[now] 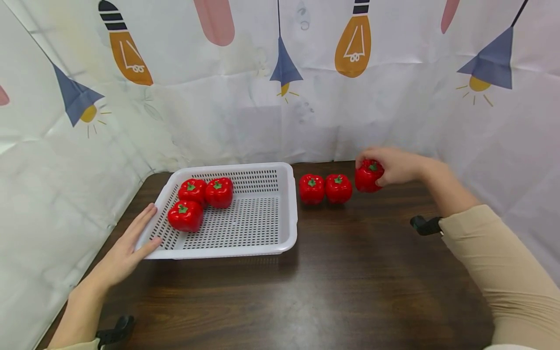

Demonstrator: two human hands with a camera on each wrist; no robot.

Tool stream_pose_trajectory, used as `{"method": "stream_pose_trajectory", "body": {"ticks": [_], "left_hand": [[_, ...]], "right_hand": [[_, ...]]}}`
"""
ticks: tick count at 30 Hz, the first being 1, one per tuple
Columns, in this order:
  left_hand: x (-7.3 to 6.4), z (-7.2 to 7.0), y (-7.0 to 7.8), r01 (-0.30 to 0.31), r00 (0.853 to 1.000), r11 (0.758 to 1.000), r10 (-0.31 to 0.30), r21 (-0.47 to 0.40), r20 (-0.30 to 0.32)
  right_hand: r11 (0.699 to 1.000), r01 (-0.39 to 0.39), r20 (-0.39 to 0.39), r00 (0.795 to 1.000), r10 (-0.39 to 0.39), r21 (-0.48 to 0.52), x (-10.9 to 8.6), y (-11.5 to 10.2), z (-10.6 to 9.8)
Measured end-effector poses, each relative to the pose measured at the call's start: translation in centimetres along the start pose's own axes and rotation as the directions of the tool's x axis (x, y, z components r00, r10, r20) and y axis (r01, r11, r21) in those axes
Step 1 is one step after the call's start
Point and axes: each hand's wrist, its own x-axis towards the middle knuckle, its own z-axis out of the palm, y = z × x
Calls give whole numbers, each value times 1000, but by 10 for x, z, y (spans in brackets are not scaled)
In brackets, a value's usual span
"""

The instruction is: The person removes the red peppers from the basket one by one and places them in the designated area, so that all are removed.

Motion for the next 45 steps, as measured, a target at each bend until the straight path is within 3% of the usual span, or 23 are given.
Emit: {"method": "stream_pose_trajectory", "body": {"ticks": [21,38,45], "left_hand": [[0,-1,1,2,1000,1000,-2,-16,4],[0,0,-1,-6,1000,999,6,-32,-3],[0,0,-1,-5,1000,1000,5,-29,-3]], "right_hand": [[994,-98,92,991,93,48,5,27,25],[991,-101,74,993,95,84,4,41,36],[985,-149,61,988,144,87,1,41,37]]}}
